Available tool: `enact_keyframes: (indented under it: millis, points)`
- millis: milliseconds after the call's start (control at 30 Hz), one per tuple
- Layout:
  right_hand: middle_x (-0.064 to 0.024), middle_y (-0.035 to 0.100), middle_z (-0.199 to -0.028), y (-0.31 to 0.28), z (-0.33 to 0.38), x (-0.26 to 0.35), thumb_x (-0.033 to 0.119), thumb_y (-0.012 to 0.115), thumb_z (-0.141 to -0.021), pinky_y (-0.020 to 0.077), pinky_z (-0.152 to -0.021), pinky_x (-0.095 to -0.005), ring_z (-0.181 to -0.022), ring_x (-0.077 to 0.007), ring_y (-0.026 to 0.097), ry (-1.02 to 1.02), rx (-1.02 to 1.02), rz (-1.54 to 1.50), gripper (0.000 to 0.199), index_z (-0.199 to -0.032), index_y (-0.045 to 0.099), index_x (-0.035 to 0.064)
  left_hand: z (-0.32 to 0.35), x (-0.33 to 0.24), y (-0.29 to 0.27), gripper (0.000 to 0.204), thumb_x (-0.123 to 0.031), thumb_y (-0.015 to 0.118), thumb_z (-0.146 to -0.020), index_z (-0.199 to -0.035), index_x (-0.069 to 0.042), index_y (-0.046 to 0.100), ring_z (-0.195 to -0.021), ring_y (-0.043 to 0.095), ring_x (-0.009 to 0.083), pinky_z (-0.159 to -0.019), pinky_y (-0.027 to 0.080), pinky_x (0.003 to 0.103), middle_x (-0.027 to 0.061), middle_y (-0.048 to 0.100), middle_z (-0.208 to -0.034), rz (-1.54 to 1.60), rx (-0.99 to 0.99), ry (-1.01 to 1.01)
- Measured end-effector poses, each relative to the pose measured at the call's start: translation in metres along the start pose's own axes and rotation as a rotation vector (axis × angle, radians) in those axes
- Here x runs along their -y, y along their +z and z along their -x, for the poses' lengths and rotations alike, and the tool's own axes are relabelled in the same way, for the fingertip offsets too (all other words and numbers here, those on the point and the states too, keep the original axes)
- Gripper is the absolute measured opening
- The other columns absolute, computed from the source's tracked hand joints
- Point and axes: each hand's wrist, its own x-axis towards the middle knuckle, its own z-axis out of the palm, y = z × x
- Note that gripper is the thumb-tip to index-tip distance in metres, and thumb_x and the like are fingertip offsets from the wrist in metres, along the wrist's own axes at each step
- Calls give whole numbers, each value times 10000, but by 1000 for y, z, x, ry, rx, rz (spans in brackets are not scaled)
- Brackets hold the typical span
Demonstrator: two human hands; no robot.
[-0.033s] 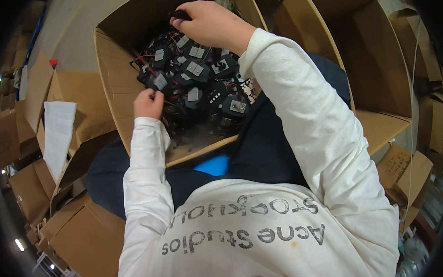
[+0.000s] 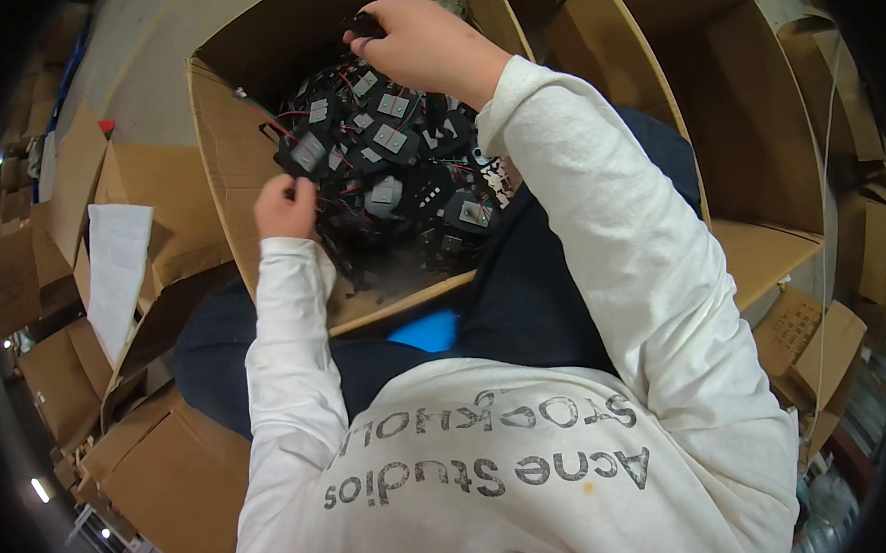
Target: Sorting and untangling electronic components with wires from a cardboard box.
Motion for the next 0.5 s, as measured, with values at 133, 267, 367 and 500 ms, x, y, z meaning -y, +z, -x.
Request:
enact_keyframes:
  millis: [133, 267, 367, 500]
  points:
    - [-49, 689, -825, -5, -3, 11, 363, 751, -903, 482, -610, -322, -654, -164, 594, 207, 128, -139, 406, -1147, 708, 41, -21, -91, -69, 151, -68, 695, -842, -786, 18, 583, -607, 537, 143, -557, 421, 305, 83, 541, -665, 262, 59, 30]
    - [45, 605, -770, -2, 3, 23, 505, 821, -823, 361, -534, -219, -597, -41, 424, 162, 401, -455, 637, -1230, 689, 34, -25, -147, -90, 194, -49, 674, -801, -733, 16, 505, -618, 513, 276, -571, 399, 356, 131, 455, -684, 4, 388, 445]
    - [46, 628, -742, 2, 10, 34, 445, 767, -894, 348, -537, -217, -607, -34, 447, 181, 510, -654, 469, -1168, 725, 67, -13, -148, -79, 221, -58, 669, -794, -730, 15, 471, -665, 496, 348, -593, 408, 387, 165, 439, -731, 38, 520, 376]
    - [27, 629, -715, 4, 9, 41, 393, 649, -989, 405, -583, -230, -657, -52, 535, 160, 246, -633, 325, -984, 761, 88, -11, -127, -64, 338, -234, 704, -902, -779, 12, 508, -691, 506, 365, -625, 431, 408, 174, 477, -764, -98, 617, 186]
